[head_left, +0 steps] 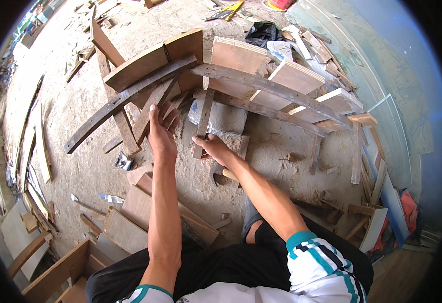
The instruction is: The person sits on the floor and uses a hammer to repeatedly strike a small piece of wood placed on a larger wooden structure. The person adjusts the wood's position and continues hammering throughout the clip.
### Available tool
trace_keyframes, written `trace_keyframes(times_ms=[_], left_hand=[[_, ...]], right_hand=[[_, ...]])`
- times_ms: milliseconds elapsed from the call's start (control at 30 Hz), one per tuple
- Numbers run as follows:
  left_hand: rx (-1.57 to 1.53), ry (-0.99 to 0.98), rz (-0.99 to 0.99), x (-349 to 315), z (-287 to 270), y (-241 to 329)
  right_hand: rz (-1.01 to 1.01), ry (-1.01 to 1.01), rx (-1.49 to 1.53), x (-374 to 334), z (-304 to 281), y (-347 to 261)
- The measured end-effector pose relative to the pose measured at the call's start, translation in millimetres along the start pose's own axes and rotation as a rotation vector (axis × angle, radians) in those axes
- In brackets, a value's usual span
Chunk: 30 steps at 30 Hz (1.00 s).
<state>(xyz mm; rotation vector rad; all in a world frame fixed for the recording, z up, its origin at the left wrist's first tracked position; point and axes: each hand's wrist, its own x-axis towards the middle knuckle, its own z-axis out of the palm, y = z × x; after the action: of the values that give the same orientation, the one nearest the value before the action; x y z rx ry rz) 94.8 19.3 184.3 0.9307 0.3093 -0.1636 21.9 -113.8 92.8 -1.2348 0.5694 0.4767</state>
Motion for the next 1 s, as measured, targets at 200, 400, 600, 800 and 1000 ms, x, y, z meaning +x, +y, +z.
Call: trace_keyframes(times_ms=[200, 400, 600, 800, 1000], left_hand=[[0.024, -0.015, 0.011, -0.1, 1.6, -1.9], [0.052, -0.011, 0.041, -1.9, 3.8, -2.7], [0.040, -0.024, 0.037, -2.3, 3.0, -2.9], [0.021, -0.003, 0.017, -0.9, -0.7, -1.9], [0.044, -0.004, 0.014, -2.5, -0.8, -1.8]], right_hand=[[0.011, 0.099, -0.182, -0.2, 6.6, -3.5], [-0.002, 0.217, -0.270, -0.1, 17.9, -1.6], [-0.031, 0.204, -0.271, 2.8, 18.4, -0.1], [0.049, 0.148, -0.288, 2.1, 14.2, -9.3], [0.025, 0.162, -0.192, -6.3, 14.7, -13.2]])
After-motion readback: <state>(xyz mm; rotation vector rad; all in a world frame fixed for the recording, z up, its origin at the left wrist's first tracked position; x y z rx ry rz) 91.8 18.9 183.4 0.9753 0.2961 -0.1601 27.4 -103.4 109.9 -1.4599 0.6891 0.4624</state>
